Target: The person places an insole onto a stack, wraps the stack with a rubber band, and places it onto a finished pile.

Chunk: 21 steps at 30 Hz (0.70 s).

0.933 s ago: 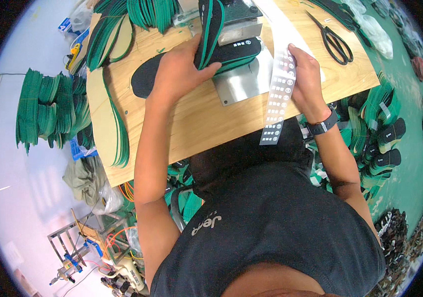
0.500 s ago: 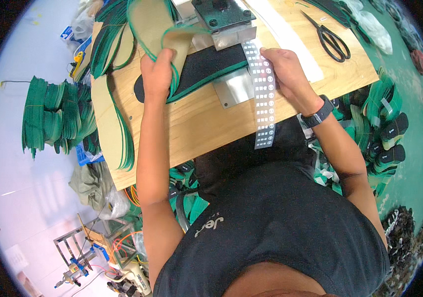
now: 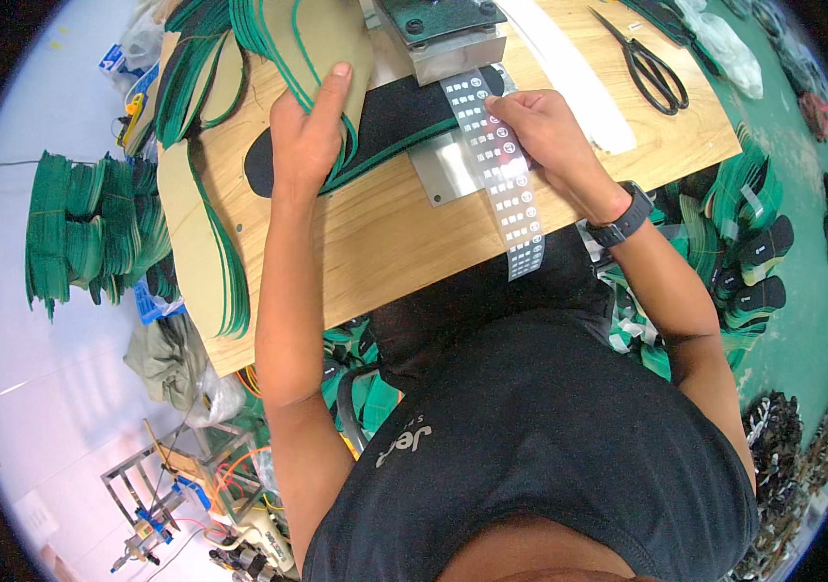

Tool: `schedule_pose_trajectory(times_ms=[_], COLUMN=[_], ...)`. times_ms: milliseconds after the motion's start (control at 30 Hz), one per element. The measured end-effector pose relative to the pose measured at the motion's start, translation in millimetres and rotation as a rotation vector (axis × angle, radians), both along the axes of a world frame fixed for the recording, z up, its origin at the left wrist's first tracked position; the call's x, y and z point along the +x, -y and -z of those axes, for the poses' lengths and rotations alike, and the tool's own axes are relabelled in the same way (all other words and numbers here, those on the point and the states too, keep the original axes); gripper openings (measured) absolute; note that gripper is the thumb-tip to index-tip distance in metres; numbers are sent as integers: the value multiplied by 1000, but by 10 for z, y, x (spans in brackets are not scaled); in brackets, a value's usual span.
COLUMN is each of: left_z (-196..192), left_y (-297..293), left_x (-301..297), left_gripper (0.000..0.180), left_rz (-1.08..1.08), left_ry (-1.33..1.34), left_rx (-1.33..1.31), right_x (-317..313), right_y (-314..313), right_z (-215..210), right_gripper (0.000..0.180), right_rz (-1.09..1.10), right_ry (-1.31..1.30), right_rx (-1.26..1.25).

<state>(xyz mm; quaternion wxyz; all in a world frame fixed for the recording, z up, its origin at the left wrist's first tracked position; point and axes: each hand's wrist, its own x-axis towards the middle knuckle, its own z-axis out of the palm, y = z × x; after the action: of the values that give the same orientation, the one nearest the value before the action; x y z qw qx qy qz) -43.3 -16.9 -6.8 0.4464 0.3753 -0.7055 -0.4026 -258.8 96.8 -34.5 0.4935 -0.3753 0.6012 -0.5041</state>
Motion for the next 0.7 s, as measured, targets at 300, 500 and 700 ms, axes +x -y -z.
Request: schedule_pose_trajectory(times_ms=[300,500,700], left_z=[18,3,-8], left_y=[25,-42,-98], left_x=[14,-10,-48], left_gripper=[36,36,34], left_rz=[11,10,29], left_ry=[100,194,268], left_rx=[-113,-116,-157], right_x=[-12,-3,-13], right_y=[40,40,57], right_z=[10,-9,55], right_gripper=[27,28,28], right_rz=[22,21,3], right_ry=[-4,-13,-43], right_rx=[7,10,-6])
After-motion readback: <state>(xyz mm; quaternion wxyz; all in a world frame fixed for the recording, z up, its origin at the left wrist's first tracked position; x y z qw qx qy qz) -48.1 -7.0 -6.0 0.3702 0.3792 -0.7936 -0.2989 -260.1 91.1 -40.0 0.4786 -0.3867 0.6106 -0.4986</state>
